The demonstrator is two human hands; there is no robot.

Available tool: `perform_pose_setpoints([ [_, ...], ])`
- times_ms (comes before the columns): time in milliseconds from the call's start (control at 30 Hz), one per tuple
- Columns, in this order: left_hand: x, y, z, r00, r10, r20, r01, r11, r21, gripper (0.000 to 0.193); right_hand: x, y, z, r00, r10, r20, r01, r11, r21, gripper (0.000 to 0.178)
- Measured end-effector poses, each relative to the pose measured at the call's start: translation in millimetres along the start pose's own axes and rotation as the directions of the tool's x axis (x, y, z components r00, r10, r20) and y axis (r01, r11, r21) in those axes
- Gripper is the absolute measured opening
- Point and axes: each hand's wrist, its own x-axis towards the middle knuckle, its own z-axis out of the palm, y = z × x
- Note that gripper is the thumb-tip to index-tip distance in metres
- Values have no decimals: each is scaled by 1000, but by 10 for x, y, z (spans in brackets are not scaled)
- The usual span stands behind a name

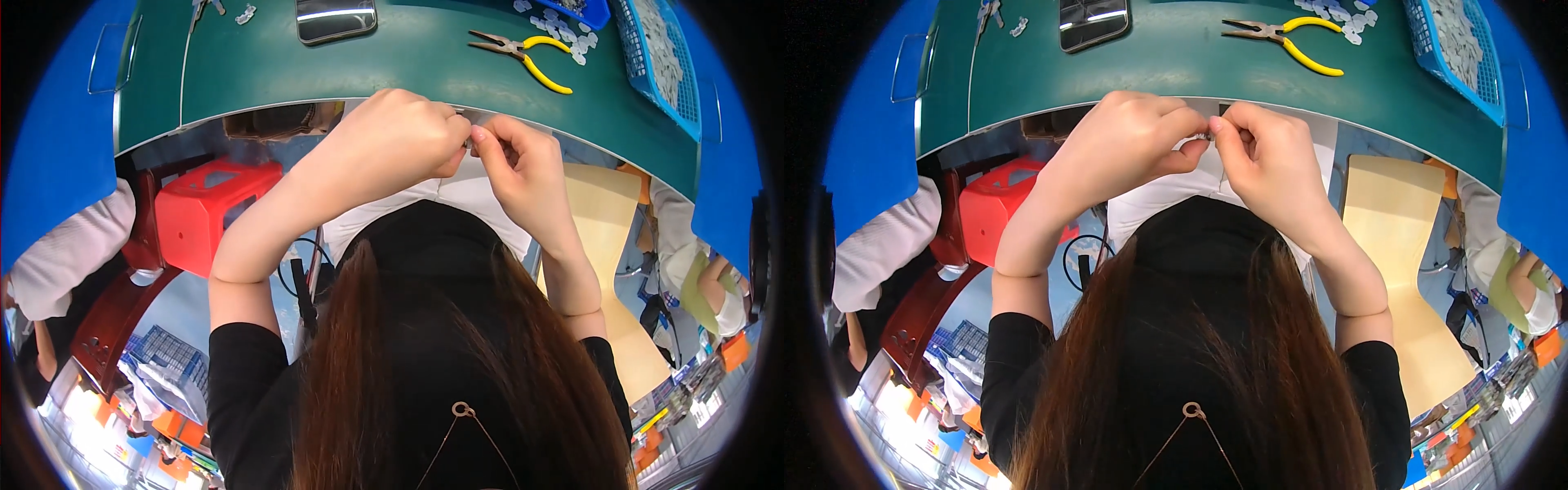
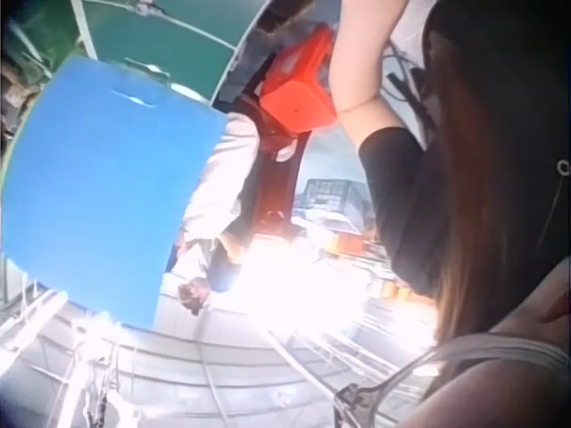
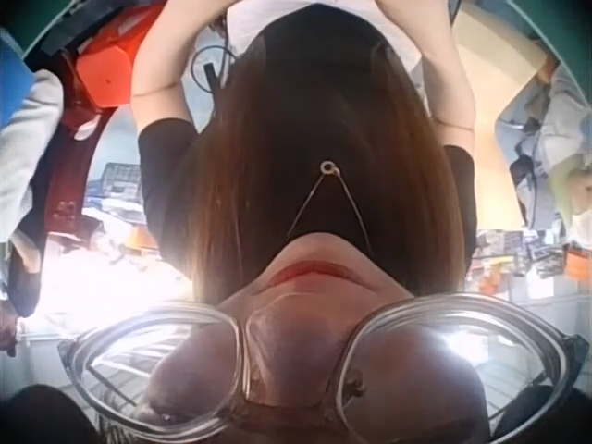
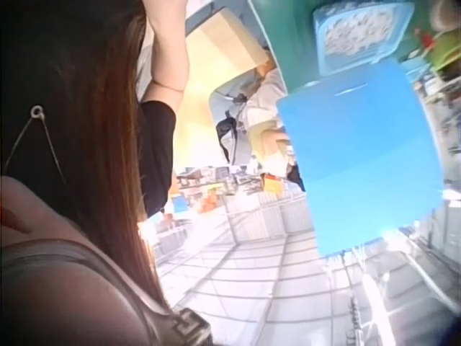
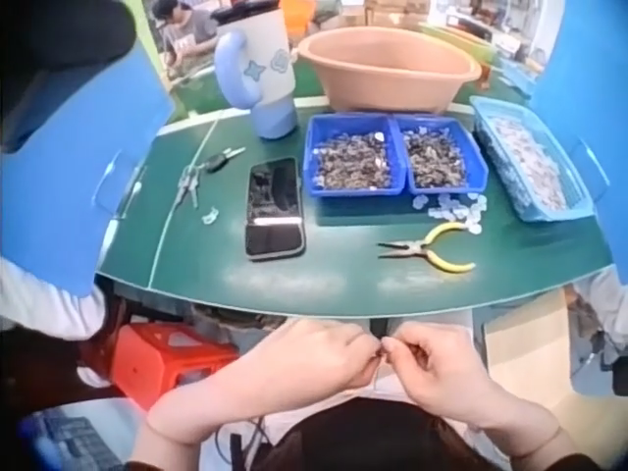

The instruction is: Assembling small metal pins into white plastic parts using needle-nose pliers at a workbench.

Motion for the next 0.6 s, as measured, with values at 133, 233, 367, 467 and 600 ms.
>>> perform_pose_setpoints([
  [133,-13,-12,25,1000,-3,17,2,997,80,13,6,-17,-16,1000,21,9,-21,1000,-3,18],
  [233,-14,-18,42,1000,2,16,-4,995,102,13,4,-13,-12,999,39,7,-39,999,8,19],
  [367,-46,-49,101,999,15,-39,-11,995,101,13,28,0,4,998,61,9,-61,998,20,20],
  [467,-34,-36,121,997,33,-71,-24,992,121,13,14,12,-4,998,66,-9,-66,997,44,20],
  [600,-41,-55,127,992,61,-109,-46,990,132,13,38,31,13,997,80,-5,-79,996,31,21],
])
